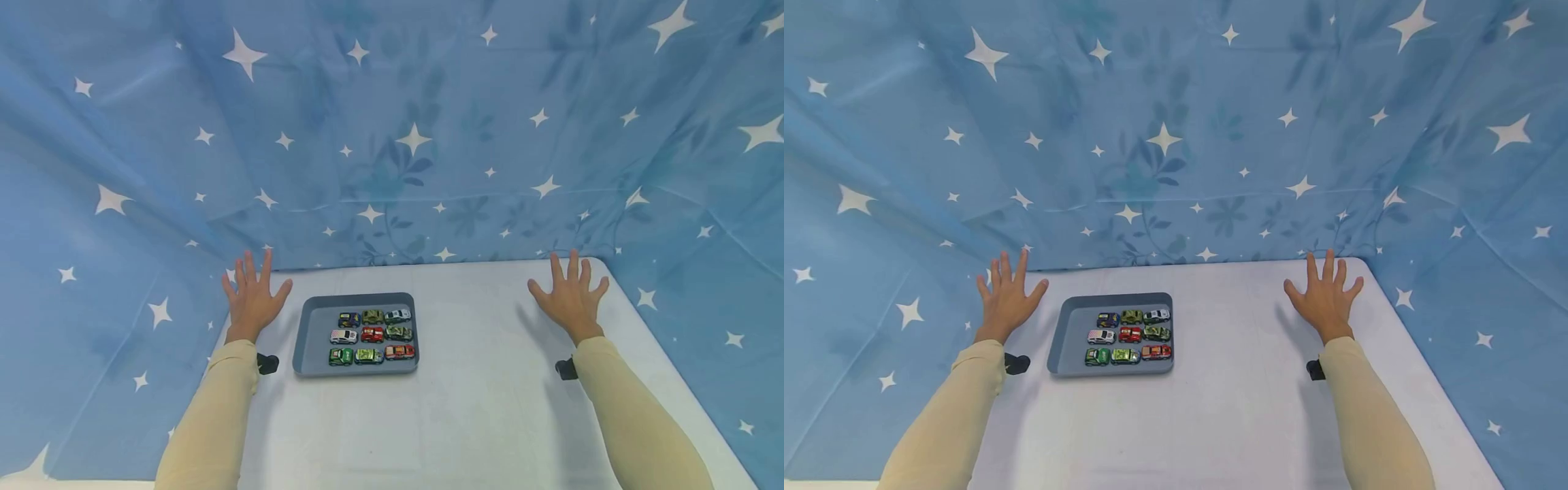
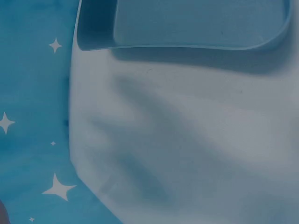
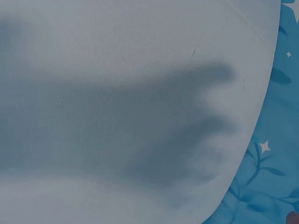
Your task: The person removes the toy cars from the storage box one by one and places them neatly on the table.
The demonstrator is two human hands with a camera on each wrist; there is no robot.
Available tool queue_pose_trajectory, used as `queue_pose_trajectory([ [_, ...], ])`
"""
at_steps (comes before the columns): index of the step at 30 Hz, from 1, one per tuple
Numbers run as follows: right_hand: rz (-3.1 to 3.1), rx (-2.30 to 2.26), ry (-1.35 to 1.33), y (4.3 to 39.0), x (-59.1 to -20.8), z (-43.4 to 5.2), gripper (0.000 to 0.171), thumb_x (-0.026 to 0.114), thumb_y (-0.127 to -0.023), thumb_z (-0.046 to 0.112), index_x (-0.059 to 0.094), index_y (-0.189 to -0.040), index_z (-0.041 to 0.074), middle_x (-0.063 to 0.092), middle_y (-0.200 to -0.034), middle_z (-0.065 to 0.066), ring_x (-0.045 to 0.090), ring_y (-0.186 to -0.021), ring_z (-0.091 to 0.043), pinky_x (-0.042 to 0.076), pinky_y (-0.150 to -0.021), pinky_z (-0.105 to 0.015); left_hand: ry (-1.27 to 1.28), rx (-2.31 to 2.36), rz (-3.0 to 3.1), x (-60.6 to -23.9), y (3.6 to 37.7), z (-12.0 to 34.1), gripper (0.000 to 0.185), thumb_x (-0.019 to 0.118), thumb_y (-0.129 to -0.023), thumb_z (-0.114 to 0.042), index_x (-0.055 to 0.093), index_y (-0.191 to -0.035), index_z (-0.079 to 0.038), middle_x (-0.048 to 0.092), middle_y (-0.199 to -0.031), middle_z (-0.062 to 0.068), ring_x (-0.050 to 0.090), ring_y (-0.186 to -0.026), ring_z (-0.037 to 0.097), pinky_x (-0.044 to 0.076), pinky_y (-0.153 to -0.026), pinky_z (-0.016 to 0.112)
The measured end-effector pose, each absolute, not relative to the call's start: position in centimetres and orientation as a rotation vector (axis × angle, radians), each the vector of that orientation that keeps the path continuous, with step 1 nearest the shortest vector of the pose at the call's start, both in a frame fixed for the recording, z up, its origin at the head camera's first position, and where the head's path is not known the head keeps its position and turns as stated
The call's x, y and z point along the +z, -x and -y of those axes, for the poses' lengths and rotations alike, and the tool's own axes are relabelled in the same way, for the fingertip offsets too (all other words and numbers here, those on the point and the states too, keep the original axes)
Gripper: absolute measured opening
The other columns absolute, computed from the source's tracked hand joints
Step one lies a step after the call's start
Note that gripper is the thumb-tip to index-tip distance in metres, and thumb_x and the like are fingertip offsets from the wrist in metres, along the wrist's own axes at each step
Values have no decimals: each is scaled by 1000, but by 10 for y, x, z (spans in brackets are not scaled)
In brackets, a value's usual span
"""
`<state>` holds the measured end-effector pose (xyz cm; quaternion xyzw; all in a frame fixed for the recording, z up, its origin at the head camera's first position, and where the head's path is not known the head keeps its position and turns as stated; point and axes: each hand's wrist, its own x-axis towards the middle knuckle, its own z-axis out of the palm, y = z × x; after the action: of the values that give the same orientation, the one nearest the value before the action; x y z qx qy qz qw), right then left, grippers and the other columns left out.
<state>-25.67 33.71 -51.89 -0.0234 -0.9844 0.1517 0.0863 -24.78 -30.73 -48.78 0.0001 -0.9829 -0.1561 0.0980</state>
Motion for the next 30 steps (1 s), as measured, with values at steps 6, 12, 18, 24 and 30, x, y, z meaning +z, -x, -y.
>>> queue_pose_trajectory([
  [6, 2943, 462, 62, 259, -519, -333, 90, 53, -106, 54, 19, -168, -1, -5, -171, -37, -6, -156, -59, -10, -110, -87, -20, -459, 2918, -488, 246, 309, 91, 52, -108, -55, 4, -175, -17, -7, -175, 29, -11, -160, 51, -14, -118, 75],
  [12, 2944, 454, 37, 262, -517, -327, 89, 54, -105, 53, 21, -168, 0, -5, -172, -36, -7, -157, -58, -11, -110, -87, -12, -470, 2921, -488, 244, 309, 90, 50, -108, -58, 4, -175, -18, -11, -175, 28, -12, -160, 49, -15, -118, 75],
  [18, 2913, 446, 9, 261, -514, -324, 89, 56, -104, 52, 24, -168, 0, -2, -172, -36, -5, -157, -59, -10, -109, -88, -18, -456, 2930, -486, 244, 307, 91, 50, -107, -58, 4, -175, -17, -9, -176, 27, -15, -161, 45, -15, -119, 74],
  [24, 2902, 434, -4, 258, -516, -325, 90, 57, -104, 52, 23, -168, -1, -1, -172, -36, -4, -157, -59, -9, -109, -88, 10, -466, 2919, -487, 242, 303, 91, 53, -107, -55, 7, -174, -15, -6, -176, 27, -12, -161, 46, -14, -119, 74],
  [30, 2892, 433, -18, 258, -514, -323, 89, 59, -104, 52, 24, -168, -1, 0, -172, -36, -2, -156, -60, -9, -108, -89, 72, -493, 2880, -481, 240, 302, 90, 52, -107, -57, 8, -175, -16, -2, -176, 28, -7, -161, 48, -10, -119, 76],
])
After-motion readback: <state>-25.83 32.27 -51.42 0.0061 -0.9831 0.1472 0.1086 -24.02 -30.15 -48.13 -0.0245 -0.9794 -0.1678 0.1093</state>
